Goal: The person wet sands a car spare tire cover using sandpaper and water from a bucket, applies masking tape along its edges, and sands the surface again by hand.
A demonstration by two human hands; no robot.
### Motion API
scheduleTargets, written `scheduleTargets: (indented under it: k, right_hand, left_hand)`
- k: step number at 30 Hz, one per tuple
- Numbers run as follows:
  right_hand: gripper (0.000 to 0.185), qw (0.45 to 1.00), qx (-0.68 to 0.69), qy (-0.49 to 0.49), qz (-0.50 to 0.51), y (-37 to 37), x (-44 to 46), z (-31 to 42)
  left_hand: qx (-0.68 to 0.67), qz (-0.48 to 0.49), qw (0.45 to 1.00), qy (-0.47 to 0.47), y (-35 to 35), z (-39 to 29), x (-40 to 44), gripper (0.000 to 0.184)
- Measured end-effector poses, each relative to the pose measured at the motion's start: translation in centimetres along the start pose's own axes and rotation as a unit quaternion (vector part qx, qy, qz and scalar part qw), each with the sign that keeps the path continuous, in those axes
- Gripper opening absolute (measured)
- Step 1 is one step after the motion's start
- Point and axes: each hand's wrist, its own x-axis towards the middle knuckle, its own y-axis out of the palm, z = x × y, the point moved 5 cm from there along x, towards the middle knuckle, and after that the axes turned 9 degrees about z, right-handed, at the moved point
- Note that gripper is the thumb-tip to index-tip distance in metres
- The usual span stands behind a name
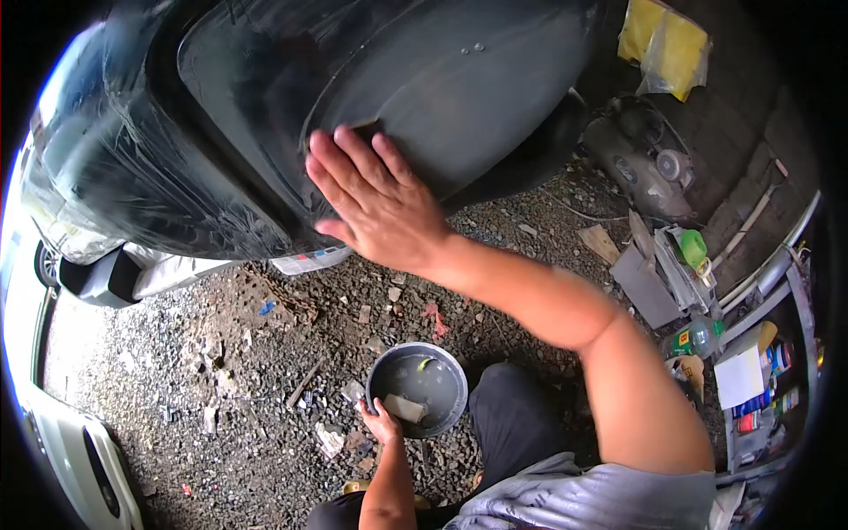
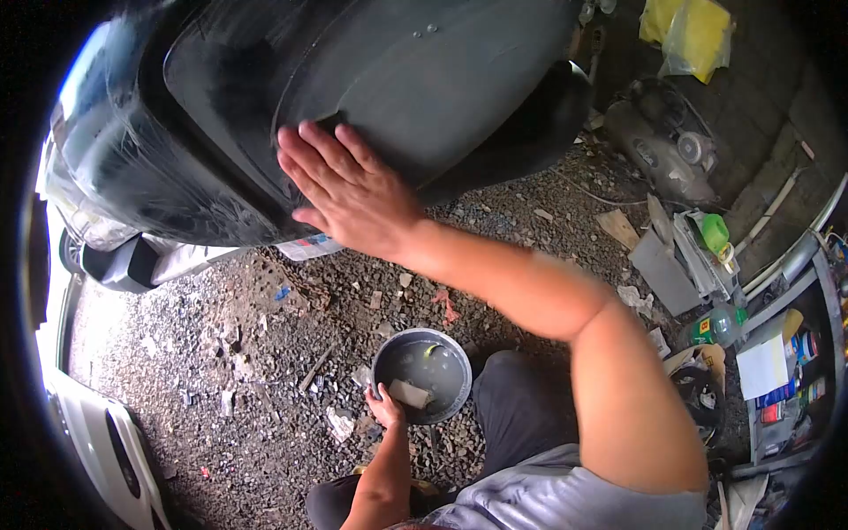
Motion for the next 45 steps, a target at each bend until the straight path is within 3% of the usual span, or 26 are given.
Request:
scheduleTargets:
  k: [1,3,4,8,9,10,12,15,18,20,21,22,23,24,25,27,29,33,34,35,37,40,42,43,44,45]
  right_hand:
    - [0.076,0.997,-0.006,-0.071,0.04,1.2,-1.4,-0.6]
    - [0.064,0.993,-0.1,-0.007,-0.065,-4.9,-0.2,-7.5]
    - [0.058,0.992,-0.058,0.06,-0.099,-8.5,1.5,-11.9]
    - [0.047,0.961,-0.009,0.205,-0.185,-10.4,3.8,-13.3]
    - [0.055,0.962,-0.018,0.18,-0.204,-8.5,4.2,-9.1]
    - [0.064,0.976,-0.068,0.16,-0.128,-4.4,3.7,-4.3]
    - [0.071,0.996,0.043,-0.071,-0.016,1.5,1.3,3.4]
    - [0.067,0.996,-0.023,-0.039,-0.076,-3.5,2.2,-3.7]
    - [0.069,0.964,0.003,0.221,-0.146,-10.8,5.9,-13.4]
    - [0.071,0.903,-0.059,0.387,-0.175,-11.1,7.0,-11.6]
    - [0.062,0.929,-0.102,0.187,-0.304,-10.1,7.0,-9.5]
    - [0.066,0.94,-0.111,0.165,-0.277,-7.9,7.8,-5.8]
    - [0.074,0.971,0.028,0.12,-0.204,-5.1,7.3,-1.4]
    - [0.081,0.999,0.035,-0.002,-0.039,-2.5,6.1,2.5]
    - [0.079,0.998,0.04,-0.043,-0.03,0.2,4.3,2.7]
    - [0.068,0.995,-0.046,-0.028,-0.086,-4.0,3.9,-3.3]
    - [0.054,0.964,-0.113,0.06,-0.232,-9.1,4.5,-12.1]
    - [0.067,0.893,0.004,0.4,-0.204,-13.2,6.4,-15.1]
    - [0.047,0.925,0.005,0.24,-0.296,-12.8,6.8,-12.5]
    - [0.072,0.943,-0.068,0.216,-0.245,-10.2,8.2,-9.6]
    - [0.07,0.985,0.017,0.092,-0.148,-6.3,10.3,-2.0]
    - [0.063,0.982,-0.025,-0.076,-0.174,-6.8,9.0,-3.6]
    - [0.067,0.967,-0.139,-0.056,-0.204,-10.2,7.4,-10.2]
    - [0.066,0.972,-0.181,0.11,-0.101,-12.3,6.3,-12.8]
    - [0.063,0.961,-0.179,0.175,-0.117,-13.2,5.1,-17.2]
    - [0.062,0.947,-0.001,0.274,-0.17,-14.4,4.9,-19.5]
  left_hand:
    - [-0.005,0.003,1.0,-0.002,-0.1,-0.2,0.0,0.065]
    - [-0.022,0.006,1.0,-0.01,0.0,-0.5,-0.3,0.065]
    - [-0.015,0.001,1.0,0.007,0.0,-0.9,-0.4,0.067]
    - [0.006,-0.008,1.0,-0.006,0.1,-0.8,-0.4,0.068]
    - [-0.007,-0.007,1.0,-0.004,0.2,-0.8,-0.4,0.067]
    - [-0.015,-0.006,1.0,-0.002,-0.2,-0.3,-0.3,0.067]
    - [-0.049,0.007,0.999,-0.007,0.1,-0.6,-0.3,0.066]
    - [-0.039,-0.022,0.999,0.017,0.3,0.5,0.2,0.067]
    - [-0.032,-0.022,0.999,0.003,0.5,0.8,0.0,0.068]
    - [-0.015,-0.016,1.0,0.0,0.2,0.6,0.1,0.069]
    - [-0.017,-0.016,1.0,0.0,0.5,0.4,0.2,0.069]
    - [-0.016,-0.016,1.0,-0.002,0.4,0.4,0.0,0.069]
    - [-0.013,-0.016,1.0,-0.002,0.0,0.3,0.0,0.069]
    - [-0.038,-0.005,0.999,-0.014,0.1,0.3,-0.2,0.068]
    - [-0.027,-0.009,1.0,-0.012,-0.1,0.3,-0.2,0.069]
    - [-0.01,-0.02,1.0,-0.008,0.1,0.7,0.1,0.069]
    - [-0.016,-0.008,0.999,-0.028,0.2,0.5,0.0,0.069]
    - [-0.009,0.0,1.0,-0.023,0.1,0.4,0.1,0.069]
    - [-0.026,-0.016,1.0,-0.003,0.4,0.3,0.1,0.064]
    - [-0.039,-0.034,0.999,0.016,0.2,0.2,0.0,0.059]
    - [-0.011,-0.015,1.0,-0.007,0.3,-0.2,-0.2,0.065]
    - [0.005,-0.015,1.0,0.005,0.0,0.7,0.2,0.067]
    - [0.011,-0.015,1.0,0.006,0.2,0.3,0.1,0.067]
    - [0.011,-0.01,1.0,0.0,-0.1,-0.1,-0.2,0.067]
    - [0.006,-0.009,1.0,-0.004,-0.2,-0.3,-0.3,0.066]
    - [0.004,-0.009,1.0,0.003,-0.1,-0.1,-0.2,0.064]
